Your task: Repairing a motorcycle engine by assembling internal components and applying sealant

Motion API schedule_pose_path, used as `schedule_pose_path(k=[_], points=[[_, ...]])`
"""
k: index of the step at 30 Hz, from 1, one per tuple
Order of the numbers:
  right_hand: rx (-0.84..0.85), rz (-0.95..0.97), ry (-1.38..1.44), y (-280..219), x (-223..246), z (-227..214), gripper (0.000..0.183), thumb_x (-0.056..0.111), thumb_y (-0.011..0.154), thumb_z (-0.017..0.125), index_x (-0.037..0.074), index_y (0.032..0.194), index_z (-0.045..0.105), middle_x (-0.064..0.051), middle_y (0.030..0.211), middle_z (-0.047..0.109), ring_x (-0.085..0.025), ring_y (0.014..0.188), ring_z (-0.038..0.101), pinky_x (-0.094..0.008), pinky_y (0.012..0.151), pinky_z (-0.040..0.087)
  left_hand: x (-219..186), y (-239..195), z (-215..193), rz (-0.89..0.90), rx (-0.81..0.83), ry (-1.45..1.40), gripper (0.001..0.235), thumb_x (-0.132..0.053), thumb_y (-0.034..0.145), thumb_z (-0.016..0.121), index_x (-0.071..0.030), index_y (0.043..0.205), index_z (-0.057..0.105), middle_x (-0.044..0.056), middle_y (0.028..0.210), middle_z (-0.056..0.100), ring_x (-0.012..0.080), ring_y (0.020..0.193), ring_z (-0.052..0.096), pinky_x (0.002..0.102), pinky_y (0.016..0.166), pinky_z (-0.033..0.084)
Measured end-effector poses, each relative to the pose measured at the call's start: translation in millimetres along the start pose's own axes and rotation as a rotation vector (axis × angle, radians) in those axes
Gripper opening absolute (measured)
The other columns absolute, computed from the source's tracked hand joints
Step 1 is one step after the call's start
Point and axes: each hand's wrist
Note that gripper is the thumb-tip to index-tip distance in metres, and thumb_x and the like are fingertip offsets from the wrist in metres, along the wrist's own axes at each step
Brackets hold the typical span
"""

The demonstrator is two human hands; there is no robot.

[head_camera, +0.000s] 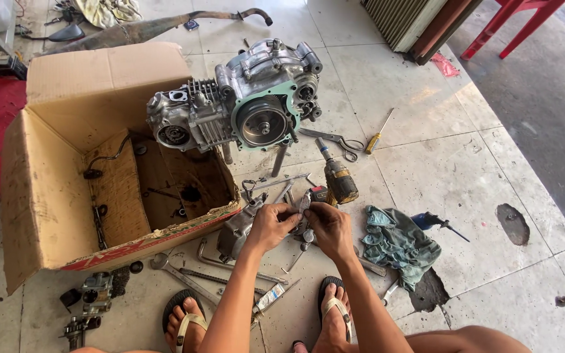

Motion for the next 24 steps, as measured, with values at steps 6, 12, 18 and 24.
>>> schedule_pose_path(k=[6, 12, 18, 24], points=[[0.018, -0.017, 0.059, 3.6, 13.1, -5.6, 0.008, 0.015, 0.091, 0.074, 0.013, 0.094, 0.081, -0.01, 0.069, 0.074, -0.014, 0.066, 0.069, -0.034, 0.064, 0.055, -9.2, -2.2, 3.8, 0.053, -0.032, 0.04, 0.015, -0.021, 0.078, 0.079, -0.01, 0.087, 0.082, 0.014, 0.077, 0.077, 0.0228, 0.077, 0.075, 0.035, 0.069, 0.058], [-0.075, -0.024, 0.105, 9.8, 24.1, -9.2, 0.006, 0.012, 0.09, 0.077, 0.008, 0.093, 0.08, -0.011, 0.077, 0.075, -0.021, 0.069, 0.073, -0.03, 0.065, 0.057, 24.1, 8.8, 28.8, 0.092, -0.107, 0.047, 0.009, -0.021, 0.076, 0.077, -0.013, 0.08, 0.077, 0.009, 0.066, 0.07, 0.019, 0.067, 0.071, 0.033, 0.06, 0.055], [-0.085, -0.026, 0.034, 7.0, 4.5, -10.5, 0.006, 0.012, 0.091, 0.075, 0.008, 0.094, 0.078, -0.013, 0.08, 0.073, -0.026, 0.074, 0.074, -0.038, 0.067, 0.056, -14.3, -0.9, 31.0, 0.236, 0.014, 0.267, 0.019, -0.026, 0.087, 0.065, -0.008, 0.082, 0.071, 0.018, 0.071, 0.07, 0.0364, 0.07, 0.072, 0.043, 0.061, 0.055], [-0.047, 0.119, 0.177, 6.8, 42.4, -21.3, 0.012, 0.014, 0.095, 0.072, 0.005, 0.094, 0.08, -0.008, 0.066, 0.067, -0.011, 0.069, 0.056, -0.032, 0.061, 0.051, -20.8, -5.8, 26.0, 0.32, 0.04, 0.17, 0.031, -0.033, 0.091, 0.06, -0.009, 0.071, 0.061, 0.018, 0.064, 0.059, 0.0287, 0.063, 0.065, 0.039, 0.059, 0.05]])
Point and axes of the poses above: each hand's wrist, its own y-axis towards the middle knuckle, its own z-axis out of the palm, x = y × z
